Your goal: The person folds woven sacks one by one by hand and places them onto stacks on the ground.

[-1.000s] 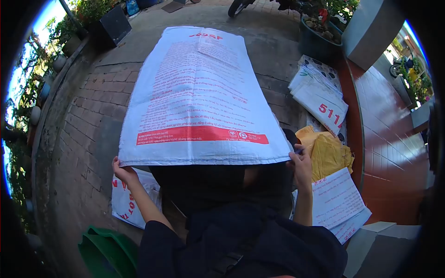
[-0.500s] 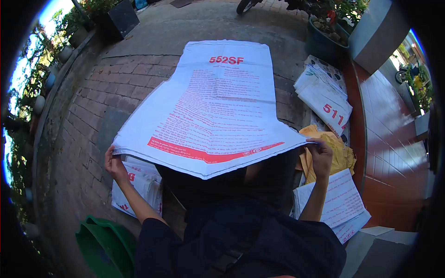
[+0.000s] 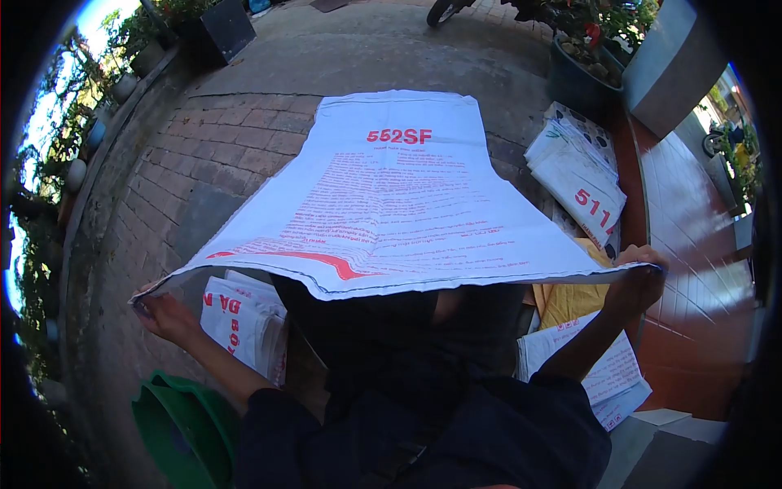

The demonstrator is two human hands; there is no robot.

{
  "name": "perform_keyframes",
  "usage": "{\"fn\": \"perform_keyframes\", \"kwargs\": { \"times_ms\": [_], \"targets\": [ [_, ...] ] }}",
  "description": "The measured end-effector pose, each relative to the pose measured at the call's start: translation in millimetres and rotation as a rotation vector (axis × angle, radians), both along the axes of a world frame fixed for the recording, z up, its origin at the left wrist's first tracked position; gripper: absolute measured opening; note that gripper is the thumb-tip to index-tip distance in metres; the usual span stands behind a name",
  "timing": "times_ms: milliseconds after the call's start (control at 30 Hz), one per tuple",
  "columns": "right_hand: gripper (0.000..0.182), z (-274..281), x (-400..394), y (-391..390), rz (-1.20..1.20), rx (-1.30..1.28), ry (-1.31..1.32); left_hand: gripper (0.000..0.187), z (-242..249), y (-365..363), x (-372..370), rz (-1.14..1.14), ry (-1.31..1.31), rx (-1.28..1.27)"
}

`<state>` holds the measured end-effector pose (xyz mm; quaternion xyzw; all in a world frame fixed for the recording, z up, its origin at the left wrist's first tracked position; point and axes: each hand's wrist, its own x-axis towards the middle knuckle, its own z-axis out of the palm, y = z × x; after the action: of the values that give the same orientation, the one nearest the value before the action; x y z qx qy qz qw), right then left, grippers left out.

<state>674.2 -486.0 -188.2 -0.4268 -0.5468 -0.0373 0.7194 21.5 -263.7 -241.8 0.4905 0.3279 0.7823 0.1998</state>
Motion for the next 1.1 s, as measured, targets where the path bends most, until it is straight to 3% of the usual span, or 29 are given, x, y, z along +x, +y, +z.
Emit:
{"fn": "perform_keyframes", "kwargs": {
  "times_ms": [133, 200, 333, 400, 433, 467, 533, 567, 600, 633, 667, 700, 767, 1000, 1100],
  "targets": [
    [0.018, 20, 1, 4, 0.17, 0.063, 0.047, 0.031, 28, 3, 30, 0.373, -0.175, -0.076],
    [0.017, 14, 19, -7, 0.444, 0.041, 0.145, 0.033, 37, 3, 42, 0.404, -0.163, -0.05],
    [0.045, 29, 66, -6, 1.123, -0.214, -0.212, 0.037, 40, 5, 41, 0.495, -0.158, -0.039],
    [0.036, 31, 71, -12, 1.228, -0.291, -0.161, 0.037, 38, 5, 30, 0.532, -0.111, -0.07],
    [0.033, 35, 68, -12, 1.264, -0.323, -0.151, 0.038, 38, 2, 23, 0.617, -0.047, -0.211],
    [0.029, 32, 62, -14, 1.202, -0.266, -0.134, 0.038, 36, 4, 18, 0.616, -0.043, -0.218],
    [0.024, 32, 61, -5, 1.233, -0.293, -0.062, 0.04, 34, 9, 8, 0.848, 0.303, -0.345],
    [0.019, 32, 62, -1, 1.264, -0.314, 0.004, 0.041, 39, 15, 22, 0.889, 0.358, -0.287],
    [0.017, 25, 68, -9, 0.963, -0.446, 0.062, 0.042, 52, 19, 47, 0.932, 0.413, -0.23],
    [0.02, 19, 74, -17, 0.696, -0.602, 0.133, 0.042, 63, 23, 75, 0.738, 0.038, -0.296],
    [0.024, 13, 32, 2, 0.149, -0.299, 0.114, 0.041, 51, 38, 65, 0.586, -0.015, -0.202],
    [0.027, 16, 32, 22, -0.038, -0.38, -0.03, 0.041, 43, 49, 65, 0.491, 0.006, -0.236],
    [0.022, 16, 32, 53, -0.162, -0.579, 0.043, 0.04, 43, 71, 86, 0.344, 0.045, -0.309],
    [0.027, -10, 77, 208, -0.11, -0.923, -0.036, 0.031, 6, 217, 129, 0.038, 0.444, -0.436],
    [0.031, -33, 101, 295, -0.168, -1.057, -0.014, 0.034, -8, 307, 161, 0.06, 0.724, -0.418]
  ]
}}
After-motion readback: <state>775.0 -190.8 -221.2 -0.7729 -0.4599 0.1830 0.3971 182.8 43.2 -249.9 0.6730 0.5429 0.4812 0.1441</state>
